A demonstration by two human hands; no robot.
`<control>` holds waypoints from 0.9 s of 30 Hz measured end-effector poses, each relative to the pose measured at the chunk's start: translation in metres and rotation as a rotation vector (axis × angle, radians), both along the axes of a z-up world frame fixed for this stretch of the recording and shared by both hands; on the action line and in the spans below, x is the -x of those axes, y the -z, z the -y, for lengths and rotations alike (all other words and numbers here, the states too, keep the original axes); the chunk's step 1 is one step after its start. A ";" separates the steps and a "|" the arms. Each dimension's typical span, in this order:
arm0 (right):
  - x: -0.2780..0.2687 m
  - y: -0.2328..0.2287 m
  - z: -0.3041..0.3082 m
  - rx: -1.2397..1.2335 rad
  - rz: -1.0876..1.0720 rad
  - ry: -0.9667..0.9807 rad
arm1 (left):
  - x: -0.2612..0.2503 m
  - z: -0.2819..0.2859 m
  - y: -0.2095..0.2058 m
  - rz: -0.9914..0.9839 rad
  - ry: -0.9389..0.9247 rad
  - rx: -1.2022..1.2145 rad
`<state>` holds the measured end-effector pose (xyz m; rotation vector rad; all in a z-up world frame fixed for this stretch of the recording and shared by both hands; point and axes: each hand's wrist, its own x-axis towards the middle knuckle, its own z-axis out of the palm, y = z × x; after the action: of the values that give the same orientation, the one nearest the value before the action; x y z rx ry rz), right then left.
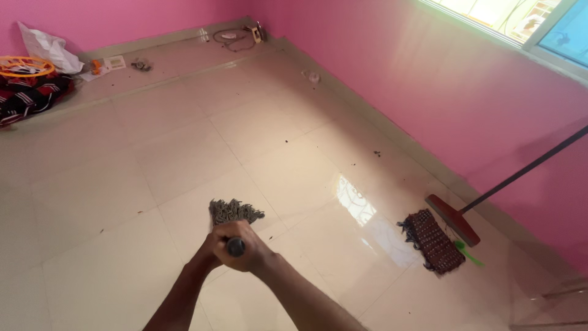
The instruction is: The person mops the tiled floor using a string mop, wiping across different areas of the room and clearing debris.
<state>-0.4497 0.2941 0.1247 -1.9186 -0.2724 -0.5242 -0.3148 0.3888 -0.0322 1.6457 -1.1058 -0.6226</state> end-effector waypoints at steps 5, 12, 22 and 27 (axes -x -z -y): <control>0.002 -0.003 0.016 0.020 -0.052 -0.055 | -0.007 0.003 0.020 -0.071 -0.011 0.125; -0.006 0.001 0.034 0.028 0.048 -0.100 | -0.033 0.013 0.080 -0.123 -0.099 -0.011; 0.014 -0.011 0.085 0.024 -0.077 -0.268 | -0.015 0.044 0.085 -0.138 -0.184 0.026; 0.024 -0.002 0.123 0.075 -0.023 -0.358 | 0.012 0.084 0.070 -0.125 -0.234 0.039</control>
<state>-0.4737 0.1714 0.1270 -1.8903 -0.6133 -0.2554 -0.3264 0.3045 -0.1026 1.6494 -0.8159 -0.5397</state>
